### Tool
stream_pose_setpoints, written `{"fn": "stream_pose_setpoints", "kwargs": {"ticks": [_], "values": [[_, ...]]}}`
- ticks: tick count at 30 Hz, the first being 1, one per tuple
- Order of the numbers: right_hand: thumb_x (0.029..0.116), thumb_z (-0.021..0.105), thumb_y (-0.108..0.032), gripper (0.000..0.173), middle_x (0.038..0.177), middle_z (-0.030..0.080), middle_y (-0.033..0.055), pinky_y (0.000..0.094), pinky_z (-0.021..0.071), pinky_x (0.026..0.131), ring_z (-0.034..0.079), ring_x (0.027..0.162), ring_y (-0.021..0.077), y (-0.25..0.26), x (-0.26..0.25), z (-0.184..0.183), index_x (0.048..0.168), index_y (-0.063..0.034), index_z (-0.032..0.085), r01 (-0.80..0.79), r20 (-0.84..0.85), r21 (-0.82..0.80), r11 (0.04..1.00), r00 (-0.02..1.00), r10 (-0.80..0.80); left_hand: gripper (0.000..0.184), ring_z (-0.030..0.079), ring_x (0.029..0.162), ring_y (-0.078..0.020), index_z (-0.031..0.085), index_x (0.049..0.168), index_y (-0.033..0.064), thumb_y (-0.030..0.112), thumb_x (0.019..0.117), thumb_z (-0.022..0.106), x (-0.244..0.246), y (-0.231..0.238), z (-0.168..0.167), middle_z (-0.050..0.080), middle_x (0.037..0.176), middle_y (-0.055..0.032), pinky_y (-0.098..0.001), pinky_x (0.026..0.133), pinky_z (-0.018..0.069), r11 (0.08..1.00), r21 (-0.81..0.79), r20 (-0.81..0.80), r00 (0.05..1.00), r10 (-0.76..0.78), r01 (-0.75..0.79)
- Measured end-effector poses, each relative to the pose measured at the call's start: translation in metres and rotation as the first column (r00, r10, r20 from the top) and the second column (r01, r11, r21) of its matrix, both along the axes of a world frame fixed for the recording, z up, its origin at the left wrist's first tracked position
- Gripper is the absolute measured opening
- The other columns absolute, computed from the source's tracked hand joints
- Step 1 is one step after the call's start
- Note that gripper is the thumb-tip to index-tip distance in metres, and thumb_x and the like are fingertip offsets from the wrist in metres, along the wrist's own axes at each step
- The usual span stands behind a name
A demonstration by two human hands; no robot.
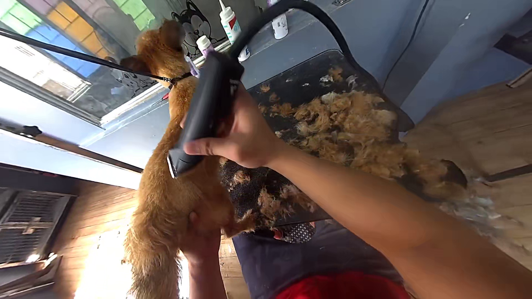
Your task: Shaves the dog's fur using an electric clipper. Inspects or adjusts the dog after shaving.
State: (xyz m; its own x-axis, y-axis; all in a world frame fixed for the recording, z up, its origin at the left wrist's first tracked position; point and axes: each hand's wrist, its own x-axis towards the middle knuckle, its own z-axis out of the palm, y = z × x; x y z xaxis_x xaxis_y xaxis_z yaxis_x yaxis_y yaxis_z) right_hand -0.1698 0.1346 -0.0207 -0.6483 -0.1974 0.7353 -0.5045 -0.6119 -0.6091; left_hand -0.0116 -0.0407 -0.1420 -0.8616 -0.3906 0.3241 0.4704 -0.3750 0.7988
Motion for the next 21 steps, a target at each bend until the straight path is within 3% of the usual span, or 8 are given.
{"fn": "stream_pose_setpoints", "kwargs": {"ticks": [3,8,10,14,16,18,19,21], "values": [[0.0668,0.090,0.001,0.087,0.115,0.066,0.0163,0.0368,0.0636,0.091,0.070,0.105,0.0195,-0.007,0.011,0.001,0.138,0.0092,0.040,0.017,-0.057,0.046,0.999,0.998,-0.015,0.024,0.071,0.102,-0.0123,0.074,0.112,0.0242,0.037,0.0926,0.071,0.000,0.001,0.002,0.075,0.108,0.0020,-0.0410,0.090,0.0601,0.999,0.001,-0.014,0.999,-0.034,0.034],[0.0733,0.088,-0.015,0.063,0.105,0.072,0.0065,0.0314,0.0618,0.087,0.071,0.099,0.0106,0.002,0.046,-0.043,0.125,0.0047,0.057,0.115,-0.207,0.272,0.956,0.977,-0.059,0.024,0.071,0.098,-0.0096,0.075,0.110,0.0259,0.041,0.0925,0.071,0.001,-0.003,0.002,0.075,0.104,0.0046,-0.0361,0.087,0.0604,0.996,0.006,0.014,0.996,-0.092,0.092],[0.0754,0.084,-0.020,0.060,0.109,0.071,0.0054,0.0344,0.0611,0.087,0.069,0.102,0.0123,0.004,0.063,-0.068,0.125,0.0007,0.058,0.149,-0.228,0.310,0.939,0.971,-0.079,0.026,0.071,0.101,-0.0094,0.075,0.109,0.0271,0.045,0.0907,0.071,0.001,-0.002,0.001,0.075,0.107,0.0050,-0.0363,0.088,0.0599,0.997,-0.032,0.041,0.997,-0.071,0.073],[0.0774,0.082,-0.009,0.044,0.111,0.071,0.0122,0.0384,0.0612,0.087,0.069,0.102,0.0211,0.005,0.085,-0.099,0.115,-0.0001,0.060,0.106,-0.291,0.244,0.964,0.956,-0.031,0.035,0.071,0.096,-0.0095,0.075,0.103,0.0250,0.053,0.0815,0.076,0.003,0.002,0.000,0.075,0.100,0.0033,-0.0353,0.083,0.0603,0.994,-0.113,0.058,0.998,0.002,0.005],[0.0784,0.083,-0.014,0.053,0.109,0.070,0.0086,0.0361,0.0607,0.088,0.069,0.101,0.0169,0.015,0.084,-0.095,0.123,-0.0014,0.057,0.091,-0.303,0.456,0.885,0.951,0.058,0.040,0.071,0.097,-0.0101,0.073,0.106,0.0254,0.056,0.0801,0.077,0.003,0.002,-0.001,0.075,0.101,0.0035,-0.0361,0.085,0.0602,0.992,-0.124,0.063,0.998,0.026,-0.018],[0.0759,0.088,-0.017,0.074,0.106,0.071,0.0068,0.0363,0.0605,0.084,0.070,0.097,0.0141,0.028,0.068,-0.080,0.137,-0.0028,0.050,-0.022,-0.176,0.670,0.742,0.966,0.188,0.034,0.071,0.095,-0.0084,0.074,0.108,0.0268,0.049,0.0815,0.080,0.003,-0.003,-0.002,0.076,0.101,0.0058,-0.0350,0.085,0.0607,0.993,-0.112,0.079,0.996,-0.038,0.046],[0.0740,0.090,-0.015,0.081,0.108,0.071,0.0082,0.0361,0.0606,0.087,0.070,0.099,0.0140,0.033,0.055,-0.076,0.142,-0.0010,0.047,-0.080,-0.104,0.667,0.741,0.975,0.199,0.032,0.072,0.092,-0.0086,0.075,0.107,0.0245,0.040,0.0803,0.083,0.003,-0.003,-0.002,0.076,0.099,0.0047,-0.0345,0.083,0.0615,0.994,-0.102,0.095,0.995,-0.035,0.045],[0.0709,0.090,-0.009,0.081,0.112,0.071,0.0093,0.0337,0.0594,0.094,0.069,0.103,0.0127,0.039,0.030,-0.075,0.139,0.0028,0.049,-0.079,0.009,0.490,0.868,0.996,0.086,0.034,0.073,0.091,-0.0115,0.073,0.106,0.0171,0.023,0.0763,0.088,0.000,0.004,0.000,0.076,0.099,-0.0004,-0.0358,0.082,0.0625,0.992,-0.122,0.110,0.993,0.047,-0.034]]}}
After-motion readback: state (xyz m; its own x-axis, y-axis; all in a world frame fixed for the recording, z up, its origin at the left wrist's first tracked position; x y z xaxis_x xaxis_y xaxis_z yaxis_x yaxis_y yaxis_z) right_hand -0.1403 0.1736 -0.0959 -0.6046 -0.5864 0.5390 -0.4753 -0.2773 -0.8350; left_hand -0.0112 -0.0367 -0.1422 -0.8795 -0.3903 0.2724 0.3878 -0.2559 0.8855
